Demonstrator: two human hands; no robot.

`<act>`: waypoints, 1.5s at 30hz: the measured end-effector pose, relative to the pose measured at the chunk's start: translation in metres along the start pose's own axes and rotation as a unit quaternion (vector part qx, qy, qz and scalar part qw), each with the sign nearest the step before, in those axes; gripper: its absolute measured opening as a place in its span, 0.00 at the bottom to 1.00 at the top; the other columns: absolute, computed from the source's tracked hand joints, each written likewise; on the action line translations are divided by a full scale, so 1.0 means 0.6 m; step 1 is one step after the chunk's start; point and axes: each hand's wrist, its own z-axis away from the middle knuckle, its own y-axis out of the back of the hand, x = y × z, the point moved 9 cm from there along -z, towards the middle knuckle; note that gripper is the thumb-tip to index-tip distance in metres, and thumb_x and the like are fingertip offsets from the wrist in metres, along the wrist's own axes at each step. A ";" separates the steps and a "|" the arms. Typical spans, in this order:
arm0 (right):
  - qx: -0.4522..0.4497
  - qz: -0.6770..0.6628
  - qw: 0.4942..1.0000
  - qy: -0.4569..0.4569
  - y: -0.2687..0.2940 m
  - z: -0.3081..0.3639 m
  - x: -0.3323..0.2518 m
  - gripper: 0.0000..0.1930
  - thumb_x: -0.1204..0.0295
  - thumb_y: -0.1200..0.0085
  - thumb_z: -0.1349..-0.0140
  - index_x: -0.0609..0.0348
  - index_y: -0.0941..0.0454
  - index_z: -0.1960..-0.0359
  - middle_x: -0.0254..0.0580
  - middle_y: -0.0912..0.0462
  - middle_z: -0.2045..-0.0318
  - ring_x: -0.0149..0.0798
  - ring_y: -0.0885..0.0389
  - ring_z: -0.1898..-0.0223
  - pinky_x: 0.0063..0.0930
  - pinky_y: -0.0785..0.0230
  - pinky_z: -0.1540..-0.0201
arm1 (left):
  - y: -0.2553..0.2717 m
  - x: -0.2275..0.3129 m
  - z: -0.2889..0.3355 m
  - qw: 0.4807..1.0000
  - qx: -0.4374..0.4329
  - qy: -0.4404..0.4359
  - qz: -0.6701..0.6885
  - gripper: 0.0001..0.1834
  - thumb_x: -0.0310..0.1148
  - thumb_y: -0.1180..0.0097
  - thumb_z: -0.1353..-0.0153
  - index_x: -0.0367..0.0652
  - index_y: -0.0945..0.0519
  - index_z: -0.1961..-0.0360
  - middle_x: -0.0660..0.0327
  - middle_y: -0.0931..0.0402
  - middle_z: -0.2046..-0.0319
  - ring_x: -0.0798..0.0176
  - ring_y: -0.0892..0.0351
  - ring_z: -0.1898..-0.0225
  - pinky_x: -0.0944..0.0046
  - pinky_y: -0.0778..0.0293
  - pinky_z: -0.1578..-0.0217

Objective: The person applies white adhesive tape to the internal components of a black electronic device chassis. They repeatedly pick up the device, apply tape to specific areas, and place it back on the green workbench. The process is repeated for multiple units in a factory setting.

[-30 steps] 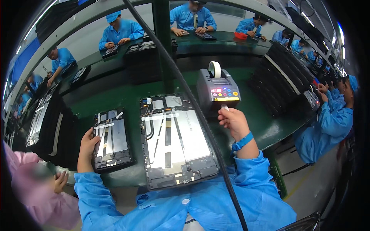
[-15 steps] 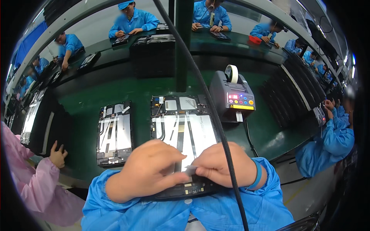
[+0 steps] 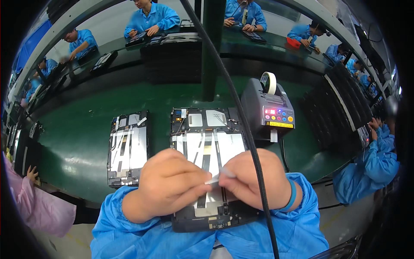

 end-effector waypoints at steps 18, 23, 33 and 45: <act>-0.132 0.082 0.987 0.033 -0.112 -0.178 0.091 0.21 0.79 0.43 0.48 0.57 0.31 0.51 0.42 0.20 0.74 0.50 0.20 0.70 0.40 0.30 0.67 | 0.027 -0.147 0.054 0.984 0.045 0.042 -0.170 0.16 0.43 0.44 0.47 0.41 0.18 0.69 0.51 0.28 0.62 0.46 0.30 0.58 0.50 0.34 0.56; -0.152 0.053 0.985 0.066 -0.136 -0.195 0.113 0.20 0.78 0.43 0.48 0.56 0.31 0.52 0.40 0.21 0.74 0.48 0.20 0.69 0.38 0.30 0.67 | 0.030 -0.149 0.053 0.987 0.043 0.051 -0.148 0.13 0.41 0.40 0.50 0.42 0.18 0.68 0.53 0.28 0.63 0.47 0.30 0.58 0.51 0.33 0.55; -0.164 0.006 0.980 -0.115 -0.130 -0.167 0.150 0.16 0.79 0.44 0.45 0.63 0.34 0.56 0.44 0.23 0.79 0.47 0.21 0.74 0.34 0.32 0.70 | 0.039 -0.166 0.070 0.984 0.085 0.096 -0.122 0.18 0.45 0.38 0.53 0.45 0.17 0.64 0.52 0.30 0.57 0.45 0.34 0.52 0.47 0.37 0.50; -0.192 -0.038 0.980 -0.032 -0.089 -0.192 0.141 0.04 0.79 0.44 0.44 0.62 0.27 0.69 0.41 0.25 0.72 0.36 0.25 0.69 0.29 0.33 0.65 | 0.002 -0.200 0.078 0.987 0.020 0.157 -0.033 0.19 0.45 0.46 0.48 0.49 0.19 0.57 0.45 0.40 0.43 0.32 0.52 0.36 0.39 0.52 0.37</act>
